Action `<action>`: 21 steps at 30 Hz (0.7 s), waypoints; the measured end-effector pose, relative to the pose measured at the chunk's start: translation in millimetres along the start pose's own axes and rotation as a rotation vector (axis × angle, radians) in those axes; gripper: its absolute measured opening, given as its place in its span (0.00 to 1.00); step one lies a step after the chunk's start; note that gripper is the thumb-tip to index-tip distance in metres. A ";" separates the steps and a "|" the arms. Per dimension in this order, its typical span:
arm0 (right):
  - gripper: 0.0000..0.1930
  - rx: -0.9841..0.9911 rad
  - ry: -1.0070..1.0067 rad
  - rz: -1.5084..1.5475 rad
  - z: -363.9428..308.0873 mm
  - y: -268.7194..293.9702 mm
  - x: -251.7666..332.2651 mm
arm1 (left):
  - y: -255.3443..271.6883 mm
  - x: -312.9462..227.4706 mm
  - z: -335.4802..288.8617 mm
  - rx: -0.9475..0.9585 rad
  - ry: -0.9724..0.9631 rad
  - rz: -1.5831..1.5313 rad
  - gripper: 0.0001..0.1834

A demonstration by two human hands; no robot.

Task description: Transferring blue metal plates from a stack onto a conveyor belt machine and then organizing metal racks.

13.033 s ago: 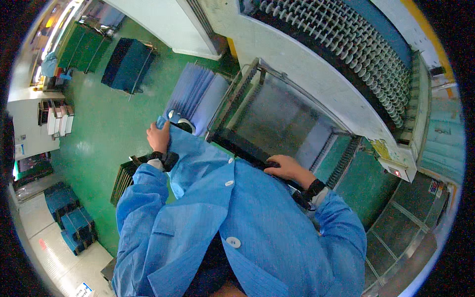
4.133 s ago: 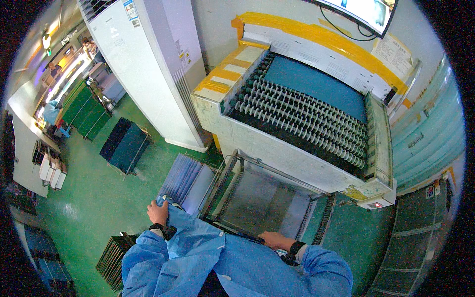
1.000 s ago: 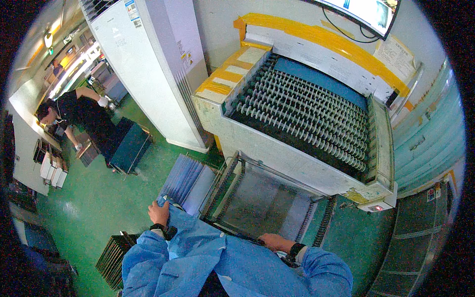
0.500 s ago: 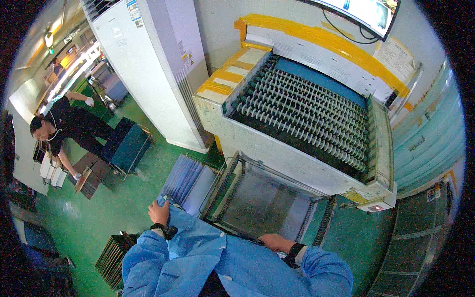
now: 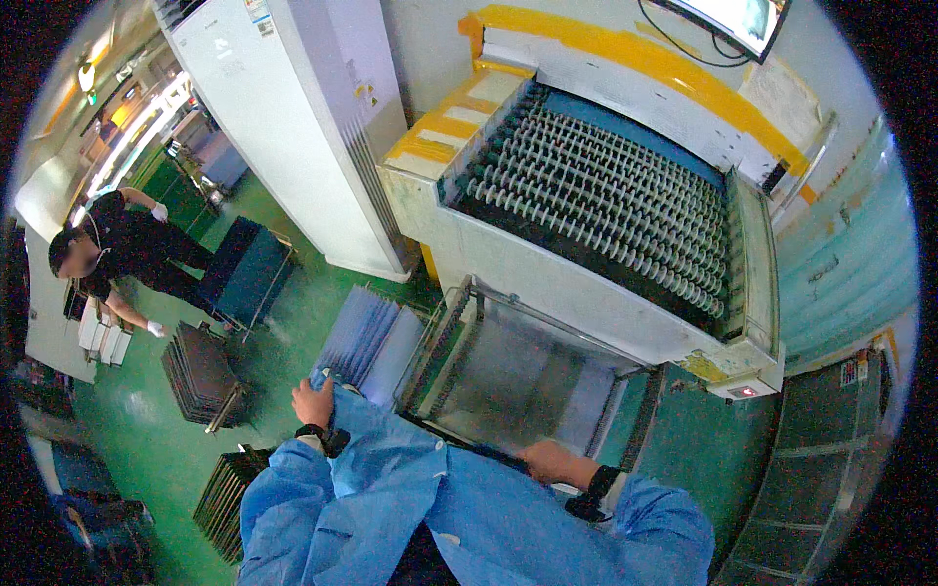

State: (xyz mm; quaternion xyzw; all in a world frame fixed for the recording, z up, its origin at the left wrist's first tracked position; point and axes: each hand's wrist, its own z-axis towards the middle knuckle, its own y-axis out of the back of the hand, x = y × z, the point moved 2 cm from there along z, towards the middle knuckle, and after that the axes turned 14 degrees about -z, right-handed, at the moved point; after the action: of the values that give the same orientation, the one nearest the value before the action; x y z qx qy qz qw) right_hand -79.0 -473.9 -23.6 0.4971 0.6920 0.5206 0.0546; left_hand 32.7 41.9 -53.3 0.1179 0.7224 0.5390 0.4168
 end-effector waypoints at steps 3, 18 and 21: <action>0.16 -0.039 -0.038 0.005 -14.0 25.5 17.7 | -8.4 7.7 5.6 -0.026 -0.023 -0.004 0.40; 0.16 -0.217 -0.088 0.090 -82.6 152.3 61.1 | -2.6 -8.1 4.8 0.032 -0.006 0.032 0.39; 0.15 -0.158 -0.143 0.066 -98.3 174.7 50.9 | -1.3 -7.5 6.3 0.034 -0.004 -0.001 0.39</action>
State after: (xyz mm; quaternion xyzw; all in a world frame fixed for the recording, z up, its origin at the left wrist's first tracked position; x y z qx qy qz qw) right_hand -52.6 -507.7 178.7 0.5497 0.6263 0.5384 0.1258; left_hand 42.3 41.0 -51.3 0.1255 0.7308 0.5262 0.4164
